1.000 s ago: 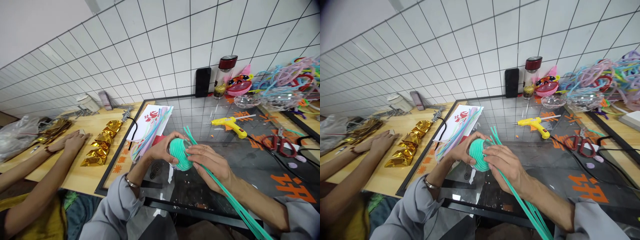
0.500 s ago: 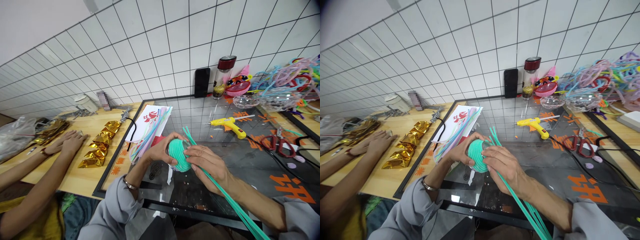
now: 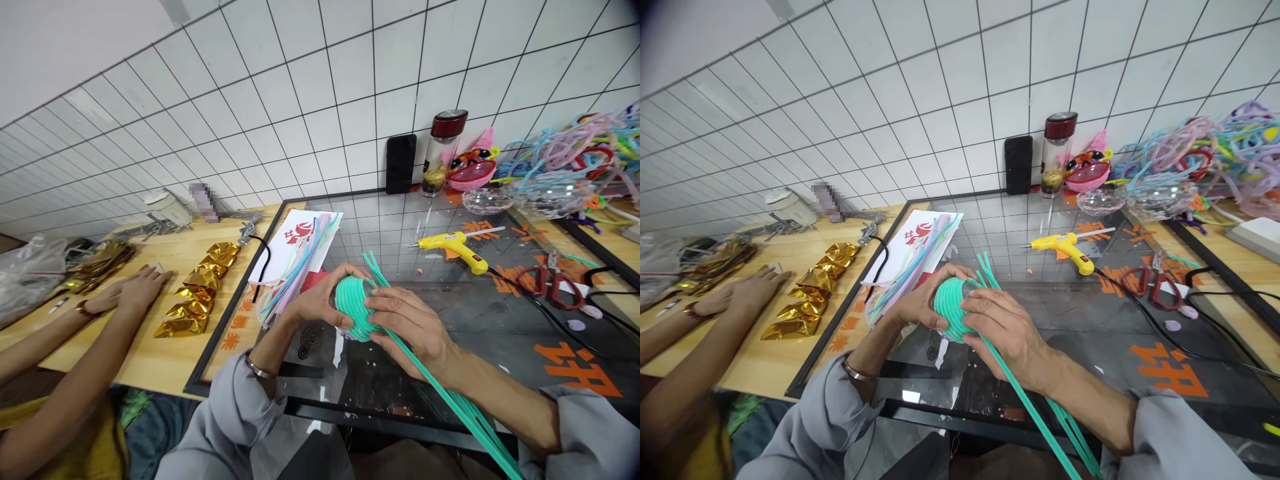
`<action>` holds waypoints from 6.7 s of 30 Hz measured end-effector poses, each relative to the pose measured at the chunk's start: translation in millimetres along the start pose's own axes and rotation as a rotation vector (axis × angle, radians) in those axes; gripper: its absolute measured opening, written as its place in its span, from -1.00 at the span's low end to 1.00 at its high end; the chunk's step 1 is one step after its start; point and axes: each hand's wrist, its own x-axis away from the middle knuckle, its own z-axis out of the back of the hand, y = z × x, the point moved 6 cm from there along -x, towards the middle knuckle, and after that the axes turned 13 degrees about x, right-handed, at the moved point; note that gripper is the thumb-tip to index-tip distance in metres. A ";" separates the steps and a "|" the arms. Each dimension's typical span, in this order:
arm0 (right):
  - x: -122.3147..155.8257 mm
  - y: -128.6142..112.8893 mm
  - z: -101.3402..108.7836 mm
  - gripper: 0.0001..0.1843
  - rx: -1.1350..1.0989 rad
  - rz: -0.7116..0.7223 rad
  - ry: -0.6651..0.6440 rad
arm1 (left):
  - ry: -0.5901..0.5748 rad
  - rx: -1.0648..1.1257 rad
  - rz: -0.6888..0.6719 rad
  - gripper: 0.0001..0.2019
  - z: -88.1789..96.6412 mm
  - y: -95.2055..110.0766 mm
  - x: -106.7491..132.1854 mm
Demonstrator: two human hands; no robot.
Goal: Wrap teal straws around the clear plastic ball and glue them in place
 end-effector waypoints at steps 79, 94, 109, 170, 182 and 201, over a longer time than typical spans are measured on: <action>2.1 2.9 -7.8 -0.77 0.048 0.007 0.039 | 0.025 -0.007 -0.049 -0.43 4.6 5.4 1.7; 3.7 3.6 -10.8 -0.76 0.039 -0.010 0.038 | -0.016 -0.032 -0.044 -0.45 2.4 9.4 3.2; 1.3 3.2 -8.9 -0.79 0.034 -0.021 0.048 | -0.008 -0.025 -0.016 -0.53 -0.1 13.4 5.4; 5.0 5.8 -12.4 -0.61 -0.002 -0.057 0.025 | 0.036 -0.402 -0.152 -0.26 -16.4 21.4 4.9; 8.6 15.4 -3.5 -0.42 -0.017 -0.161 0.014 | 0.066 -0.111 -0.032 -0.24 -2.7 1.0 2.6; 12.3 30.0 -3.4 -0.66 -0.024 -0.321 -0.069 | 0.014 -0.110 -0.023 -0.23 -6.5 2.3 0.6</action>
